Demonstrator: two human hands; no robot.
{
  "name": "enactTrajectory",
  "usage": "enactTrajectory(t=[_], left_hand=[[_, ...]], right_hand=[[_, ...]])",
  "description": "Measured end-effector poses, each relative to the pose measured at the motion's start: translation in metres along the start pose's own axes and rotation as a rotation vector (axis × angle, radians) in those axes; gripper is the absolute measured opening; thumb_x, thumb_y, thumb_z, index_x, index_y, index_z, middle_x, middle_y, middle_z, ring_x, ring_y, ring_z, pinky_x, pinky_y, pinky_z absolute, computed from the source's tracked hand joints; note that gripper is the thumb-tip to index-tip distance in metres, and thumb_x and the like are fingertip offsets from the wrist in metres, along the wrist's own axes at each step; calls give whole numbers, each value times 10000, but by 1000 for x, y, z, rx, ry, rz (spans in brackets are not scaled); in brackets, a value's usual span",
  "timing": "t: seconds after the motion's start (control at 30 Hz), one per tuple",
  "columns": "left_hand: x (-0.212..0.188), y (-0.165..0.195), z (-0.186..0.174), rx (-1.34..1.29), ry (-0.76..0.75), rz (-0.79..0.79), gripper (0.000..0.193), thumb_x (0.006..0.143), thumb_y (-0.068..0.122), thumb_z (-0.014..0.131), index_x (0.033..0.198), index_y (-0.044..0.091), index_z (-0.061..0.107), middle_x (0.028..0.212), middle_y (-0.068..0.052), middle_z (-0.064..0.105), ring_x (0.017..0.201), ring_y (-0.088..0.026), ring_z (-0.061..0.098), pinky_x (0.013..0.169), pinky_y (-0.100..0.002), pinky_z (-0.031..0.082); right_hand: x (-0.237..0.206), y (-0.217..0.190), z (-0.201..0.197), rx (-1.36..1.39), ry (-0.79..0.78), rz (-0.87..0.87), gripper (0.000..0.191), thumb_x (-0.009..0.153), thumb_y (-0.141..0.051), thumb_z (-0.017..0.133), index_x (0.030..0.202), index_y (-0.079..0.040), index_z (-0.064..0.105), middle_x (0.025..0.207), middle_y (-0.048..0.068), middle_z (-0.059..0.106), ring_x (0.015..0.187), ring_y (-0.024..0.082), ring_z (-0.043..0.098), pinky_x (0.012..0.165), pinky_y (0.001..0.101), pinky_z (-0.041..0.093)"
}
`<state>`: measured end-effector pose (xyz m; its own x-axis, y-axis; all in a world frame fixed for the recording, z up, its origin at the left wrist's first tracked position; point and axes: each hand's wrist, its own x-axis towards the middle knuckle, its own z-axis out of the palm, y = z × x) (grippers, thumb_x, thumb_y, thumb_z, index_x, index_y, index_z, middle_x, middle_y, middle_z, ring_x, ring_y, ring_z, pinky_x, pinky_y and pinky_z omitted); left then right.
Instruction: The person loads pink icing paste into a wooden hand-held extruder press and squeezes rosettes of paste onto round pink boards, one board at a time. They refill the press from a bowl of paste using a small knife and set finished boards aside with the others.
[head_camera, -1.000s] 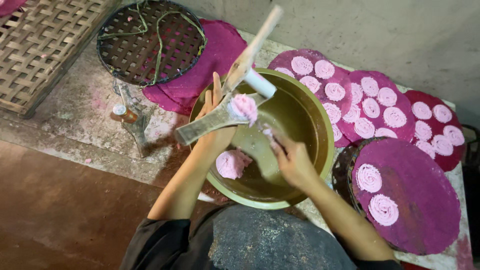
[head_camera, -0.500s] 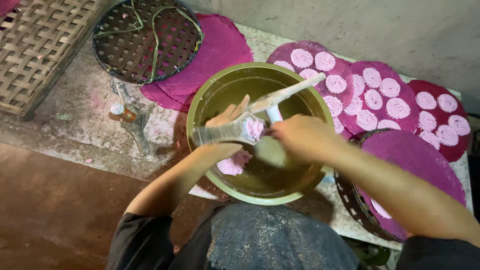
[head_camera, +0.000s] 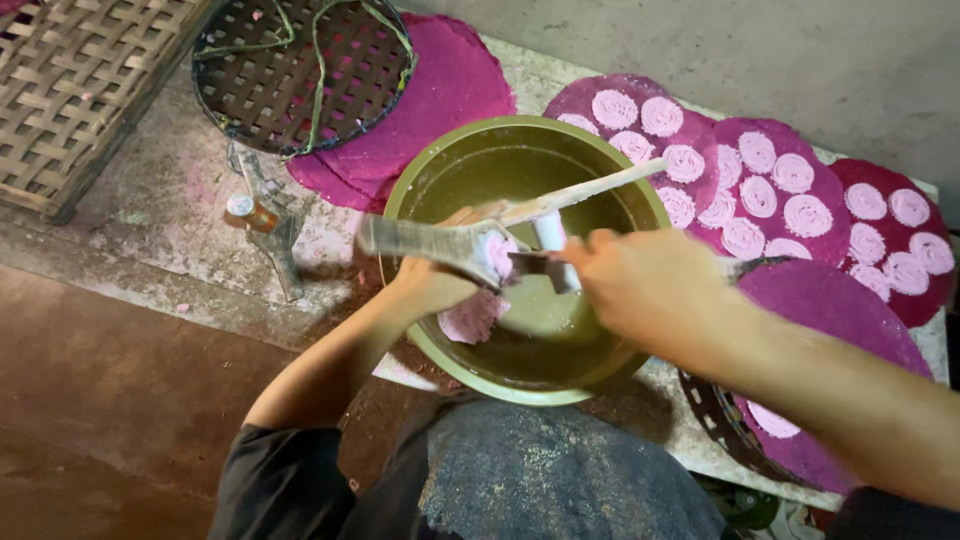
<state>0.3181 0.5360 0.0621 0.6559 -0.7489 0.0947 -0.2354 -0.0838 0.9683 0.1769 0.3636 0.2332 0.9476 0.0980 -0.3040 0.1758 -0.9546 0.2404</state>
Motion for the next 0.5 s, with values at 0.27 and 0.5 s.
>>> enactTrajectory(t=[0.27,0.5], left_hand=[[-8,-21,10,136,129,224,415,875,97,773,1278,54,683,1160,-97,754,1011,-167,719,894,-331,576],[10,-34,-17,396,405,220,709,871,154,799,1467,-13,452,1151,-129,665,966,-228,660,844,-347,549]], right_hand=[[12,-13,19,71,-100,7,258,990,-177,469,1192,-86,602,868,134,688,718,305,732,562,453,589],[5,3,59,737,176,337,395,990,-189,547,1377,-230,610,838,130,752,602,260,715,545,439,585]])
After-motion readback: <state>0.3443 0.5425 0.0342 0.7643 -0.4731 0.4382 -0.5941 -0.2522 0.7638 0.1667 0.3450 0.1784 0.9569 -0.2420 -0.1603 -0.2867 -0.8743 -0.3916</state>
